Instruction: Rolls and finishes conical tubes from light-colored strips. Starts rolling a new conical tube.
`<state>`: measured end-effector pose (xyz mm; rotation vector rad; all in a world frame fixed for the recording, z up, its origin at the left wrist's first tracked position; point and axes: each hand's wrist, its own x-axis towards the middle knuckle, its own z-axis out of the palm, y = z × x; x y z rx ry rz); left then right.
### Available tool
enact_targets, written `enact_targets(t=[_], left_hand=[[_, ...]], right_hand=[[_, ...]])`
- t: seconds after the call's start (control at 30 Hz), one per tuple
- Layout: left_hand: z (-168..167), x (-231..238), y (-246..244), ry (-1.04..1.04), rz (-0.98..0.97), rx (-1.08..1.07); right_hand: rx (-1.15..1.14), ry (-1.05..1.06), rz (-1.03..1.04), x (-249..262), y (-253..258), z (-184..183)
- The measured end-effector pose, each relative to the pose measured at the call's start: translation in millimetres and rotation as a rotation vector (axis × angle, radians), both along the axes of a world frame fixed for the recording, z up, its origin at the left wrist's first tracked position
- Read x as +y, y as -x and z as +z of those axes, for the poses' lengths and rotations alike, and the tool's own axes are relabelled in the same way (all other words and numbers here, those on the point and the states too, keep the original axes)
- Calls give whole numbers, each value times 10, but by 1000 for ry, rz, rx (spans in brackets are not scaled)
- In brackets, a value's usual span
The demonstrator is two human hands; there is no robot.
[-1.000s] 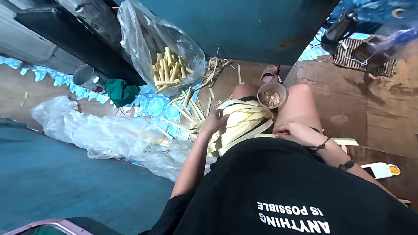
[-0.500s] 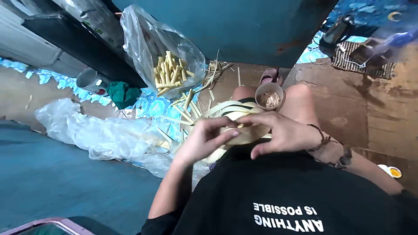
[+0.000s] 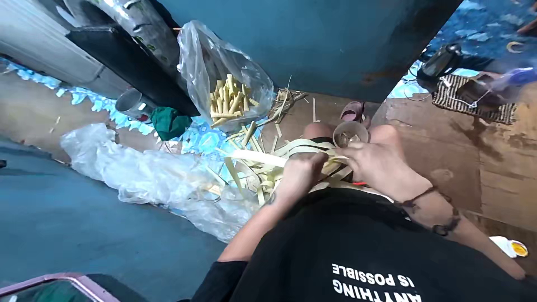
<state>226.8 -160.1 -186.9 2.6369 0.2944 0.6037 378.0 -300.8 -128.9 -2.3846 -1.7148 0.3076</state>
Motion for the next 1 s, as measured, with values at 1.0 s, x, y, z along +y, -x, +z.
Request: enact_targets(t=[1.0], left_hand=[[535, -89, -181, 485, -137, -444]], right_hand=[[619, -1048, -9, 94, -26, -34]])
